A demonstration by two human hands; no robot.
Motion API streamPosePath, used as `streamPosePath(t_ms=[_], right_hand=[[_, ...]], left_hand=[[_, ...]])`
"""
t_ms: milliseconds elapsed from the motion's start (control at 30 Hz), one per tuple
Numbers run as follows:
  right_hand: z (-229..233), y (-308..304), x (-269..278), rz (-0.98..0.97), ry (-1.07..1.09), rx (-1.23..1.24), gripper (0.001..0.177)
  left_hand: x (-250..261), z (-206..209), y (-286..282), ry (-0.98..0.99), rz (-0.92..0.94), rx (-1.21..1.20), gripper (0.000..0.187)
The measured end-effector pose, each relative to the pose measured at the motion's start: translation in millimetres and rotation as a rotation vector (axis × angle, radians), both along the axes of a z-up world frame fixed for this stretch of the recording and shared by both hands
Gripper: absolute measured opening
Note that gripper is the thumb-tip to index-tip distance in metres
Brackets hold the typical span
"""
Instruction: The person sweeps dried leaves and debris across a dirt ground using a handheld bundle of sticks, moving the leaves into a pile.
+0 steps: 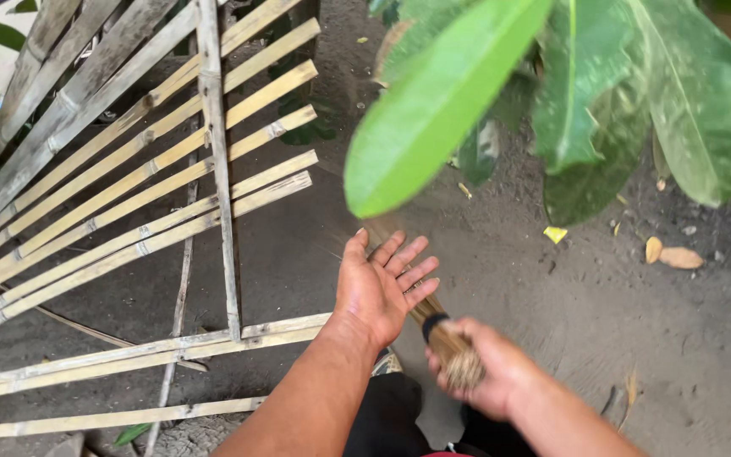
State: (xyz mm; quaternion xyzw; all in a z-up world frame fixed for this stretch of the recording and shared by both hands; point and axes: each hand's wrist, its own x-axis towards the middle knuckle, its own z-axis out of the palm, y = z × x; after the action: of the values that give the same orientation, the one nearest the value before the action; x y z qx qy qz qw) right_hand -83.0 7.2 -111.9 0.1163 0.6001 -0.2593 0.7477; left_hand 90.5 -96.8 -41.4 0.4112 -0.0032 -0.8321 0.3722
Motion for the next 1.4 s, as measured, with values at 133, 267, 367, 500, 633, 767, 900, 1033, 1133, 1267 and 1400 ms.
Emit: streamPosePath(t_ms=[133,267,367,500,633,767,900,1033,1133,1267,1400], right_hand=[[-59.7,-16.2,-62.0,-0.059,0.014,-0.014,0.029],[-94.2,0.8,-142.6,-0.248,0.204,0.016,0.022],[-90.3,17.9,-164.6,-0.235,0.322,0.027,0.021],[-49.0,47.4,-158.8,-0.183,0.202,-0.096,0.025],[-15.3,67.2,-177.3,-0.145,0.025,-0.034,0.028],[-42.3,71.6,-255.3,-0.201,-0.067,0.035,0.032],[-79.9,80.8,-368.0,-0.219,0.139,0.049,0.025],[-84.0,68.5,-422.1,-0.226,0.295,0.061,0.018],[-58.1,54.0,-408.8,-0.045,0.257,-0.003,0.026],[-33.1,29.9,-346.5,0.029,0.065,-0.072,0.026],[-60.9,-44.2,-313.4,-0.007,-0.044,-0.084,0.029]], left_hand=[[-15.8,-8.3,15.1,-0.047,-0.059,0.026,0.078],[-32.7,-14.4,33.4,-0.046,-0.102,0.016,0.077],[-54.9,-19.1,46.8,-0.064,-0.145,0.026,0.077],[-98.6,-22.3,54.7,-0.072,-0.154,0.049,0.077],[-156.4,-25.4,56.0,-0.07,-0.133,0.041,0.077],[-220.5,-23.8,63.7,-0.037,-0.095,0.059,0.076],[-270.8,-10.0,62.3,-0.009,-0.076,0.01,0.077],[-309.7,5.9,49.4,0.018,-0.051,-0.041,0.078],[-328.6,8.1,40.2,0.02,-0.008,-0.083,0.078],[-334.4,6.9,41.2,-0.026,0.048,-0.054,0.077],[-324.4,10.4,47.8,-0.076,0.115,-0.053,0.077]])
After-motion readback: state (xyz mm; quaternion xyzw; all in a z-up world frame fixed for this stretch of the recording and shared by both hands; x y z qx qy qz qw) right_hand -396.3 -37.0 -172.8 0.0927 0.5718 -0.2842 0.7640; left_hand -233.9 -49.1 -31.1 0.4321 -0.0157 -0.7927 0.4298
